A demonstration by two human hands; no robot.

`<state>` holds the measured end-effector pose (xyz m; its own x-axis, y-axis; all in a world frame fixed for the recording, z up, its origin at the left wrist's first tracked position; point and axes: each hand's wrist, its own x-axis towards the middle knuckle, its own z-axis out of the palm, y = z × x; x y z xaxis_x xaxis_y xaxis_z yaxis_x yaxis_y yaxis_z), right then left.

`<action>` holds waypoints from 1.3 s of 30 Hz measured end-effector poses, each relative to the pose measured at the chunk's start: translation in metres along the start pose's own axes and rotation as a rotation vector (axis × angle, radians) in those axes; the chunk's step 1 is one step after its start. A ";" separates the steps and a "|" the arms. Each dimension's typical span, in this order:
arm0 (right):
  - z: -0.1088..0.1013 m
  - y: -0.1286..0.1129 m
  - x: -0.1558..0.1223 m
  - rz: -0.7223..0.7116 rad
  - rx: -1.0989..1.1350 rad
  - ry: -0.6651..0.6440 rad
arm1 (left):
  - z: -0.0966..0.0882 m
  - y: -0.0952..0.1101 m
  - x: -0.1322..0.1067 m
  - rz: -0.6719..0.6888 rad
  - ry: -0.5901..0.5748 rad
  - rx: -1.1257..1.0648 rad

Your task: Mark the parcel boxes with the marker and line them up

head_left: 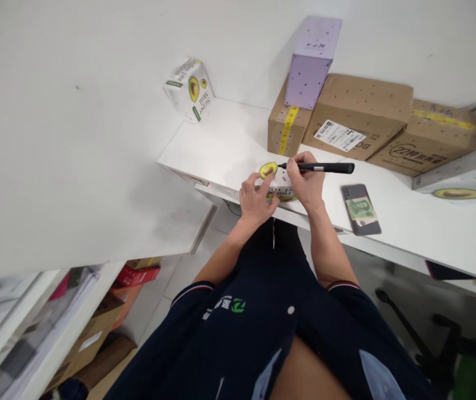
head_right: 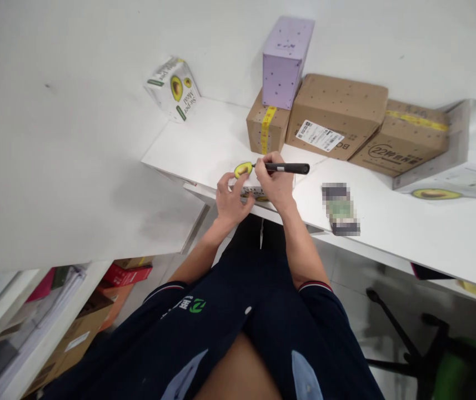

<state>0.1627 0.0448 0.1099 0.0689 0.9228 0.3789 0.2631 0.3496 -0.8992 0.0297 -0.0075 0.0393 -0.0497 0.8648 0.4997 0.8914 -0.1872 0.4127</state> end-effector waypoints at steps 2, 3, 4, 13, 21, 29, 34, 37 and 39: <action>0.000 -0.002 0.001 0.036 0.034 -0.008 | 0.001 -0.002 -0.001 0.018 0.014 -0.005; -0.001 -0.002 0.002 0.048 0.044 -0.010 | 0.002 -0.002 -0.001 0.021 0.019 -0.012; -0.001 -0.001 0.002 0.054 0.047 -0.011 | 0.002 -0.002 -0.001 0.018 0.021 -0.020; 0.001 0.004 0.004 0.037 -0.002 -0.060 | 0.001 0.001 0.000 -0.022 -0.002 -0.076; 0.001 0.006 0.004 0.007 -0.028 -0.061 | 0.002 0.000 0.000 0.000 0.020 -0.056; 0.001 0.007 0.004 0.017 -0.016 -0.049 | 0.004 -0.001 0.000 0.008 0.046 -0.045; 0.002 0.003 -0.001 0.034 0.123 0.088 | 0.006 -0.003 -0.001 0.029 0.058 -0.047; -0.005 0.000 -0.005 0.075 0.252 0.175 | 0.007 -0.003 -0.002 0.044 0.090 -0.046; -0.016 0.003 -0.007 0.085 0.325 0.316 | 0.009 -0.004 -0.003 0.046 0.089 -0.045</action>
<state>0.1782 0.0366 0.1084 0.3809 0.8733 0.3039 -0.0678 0.3542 -0.9327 0.0303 -0.0056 0.0297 -0.0509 0.8103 0.5838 0.8728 -0.2481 0.4204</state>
